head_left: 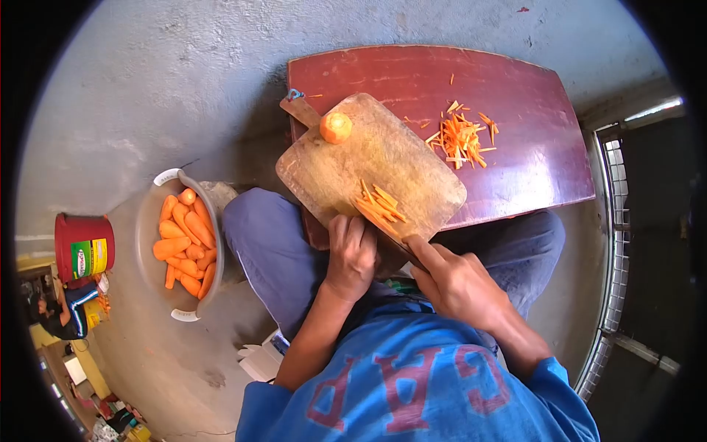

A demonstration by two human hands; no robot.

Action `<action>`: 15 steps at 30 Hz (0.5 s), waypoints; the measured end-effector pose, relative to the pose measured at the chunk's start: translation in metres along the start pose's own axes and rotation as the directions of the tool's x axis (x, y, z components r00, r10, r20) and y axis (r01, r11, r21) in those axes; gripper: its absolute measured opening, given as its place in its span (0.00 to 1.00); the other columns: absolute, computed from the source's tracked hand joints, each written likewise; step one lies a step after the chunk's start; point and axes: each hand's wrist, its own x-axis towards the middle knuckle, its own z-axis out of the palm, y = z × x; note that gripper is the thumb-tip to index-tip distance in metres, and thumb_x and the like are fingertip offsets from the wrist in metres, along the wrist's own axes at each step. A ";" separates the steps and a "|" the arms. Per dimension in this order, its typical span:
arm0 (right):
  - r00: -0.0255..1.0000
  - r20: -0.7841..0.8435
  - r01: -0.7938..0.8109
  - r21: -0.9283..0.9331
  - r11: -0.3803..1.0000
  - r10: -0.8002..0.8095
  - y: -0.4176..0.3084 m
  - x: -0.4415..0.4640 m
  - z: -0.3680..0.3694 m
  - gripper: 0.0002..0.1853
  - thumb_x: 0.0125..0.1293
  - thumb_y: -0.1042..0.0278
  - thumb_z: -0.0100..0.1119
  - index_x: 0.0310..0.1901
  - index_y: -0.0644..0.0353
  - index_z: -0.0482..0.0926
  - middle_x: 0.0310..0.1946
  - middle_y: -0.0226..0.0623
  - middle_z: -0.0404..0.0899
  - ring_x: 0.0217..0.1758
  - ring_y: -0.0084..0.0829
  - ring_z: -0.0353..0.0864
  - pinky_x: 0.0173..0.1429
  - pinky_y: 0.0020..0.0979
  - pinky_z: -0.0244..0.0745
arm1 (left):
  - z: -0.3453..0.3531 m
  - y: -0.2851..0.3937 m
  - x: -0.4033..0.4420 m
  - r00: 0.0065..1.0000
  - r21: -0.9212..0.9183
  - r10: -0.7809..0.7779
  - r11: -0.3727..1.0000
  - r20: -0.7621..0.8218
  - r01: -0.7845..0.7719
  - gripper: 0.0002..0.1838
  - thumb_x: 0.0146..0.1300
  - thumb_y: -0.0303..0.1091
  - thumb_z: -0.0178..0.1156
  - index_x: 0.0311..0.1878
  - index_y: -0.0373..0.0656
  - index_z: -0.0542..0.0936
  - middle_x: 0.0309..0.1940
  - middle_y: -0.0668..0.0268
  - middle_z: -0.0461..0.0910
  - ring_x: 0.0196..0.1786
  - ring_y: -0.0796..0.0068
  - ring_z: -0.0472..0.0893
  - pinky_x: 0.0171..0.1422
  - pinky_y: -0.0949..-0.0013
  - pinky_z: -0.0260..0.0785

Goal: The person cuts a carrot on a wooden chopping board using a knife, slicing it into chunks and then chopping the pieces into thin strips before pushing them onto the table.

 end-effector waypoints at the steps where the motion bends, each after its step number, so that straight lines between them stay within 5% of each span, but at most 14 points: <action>1: 1.000 0.009 -0.001 0.009 1.000 0.001 0.004 0.003 0.001 0.27 0.82 0.71 0.69 0.77 0.66 0.72 0.45 0.59 0.91 0.43 0.64 0.93 0.43 0.58 0.89 | 0.002 -0.001 0.001 1.000 0.015 -0.006 1.000 -0.002 0.006 0.13 0.62 0.25 0.65 0.49 0.30 0.84 0.48 0.44 0.77 0.52 0.37 0.78 0.65 0.36 0.74; 15: 0.995 0.087 -0.051 0.047 0.998 0.046 0.001 0.008 -0.001 0.26 0.83 0.71 0.68 0.76 0.64 0.73 0.51 0.61 0.91 0.45 0.68 0.93 0.45 0.59 0.90 | -0.001 0.003 0.004 1.000 0.051 -0.006 0.999 -0.003 0.006 0.16 0.55 0.25 0.68 0.48 0.32 0.83 0.45 0.47 0.74 0.51 0.40 0.77 0.62 0.37 0.74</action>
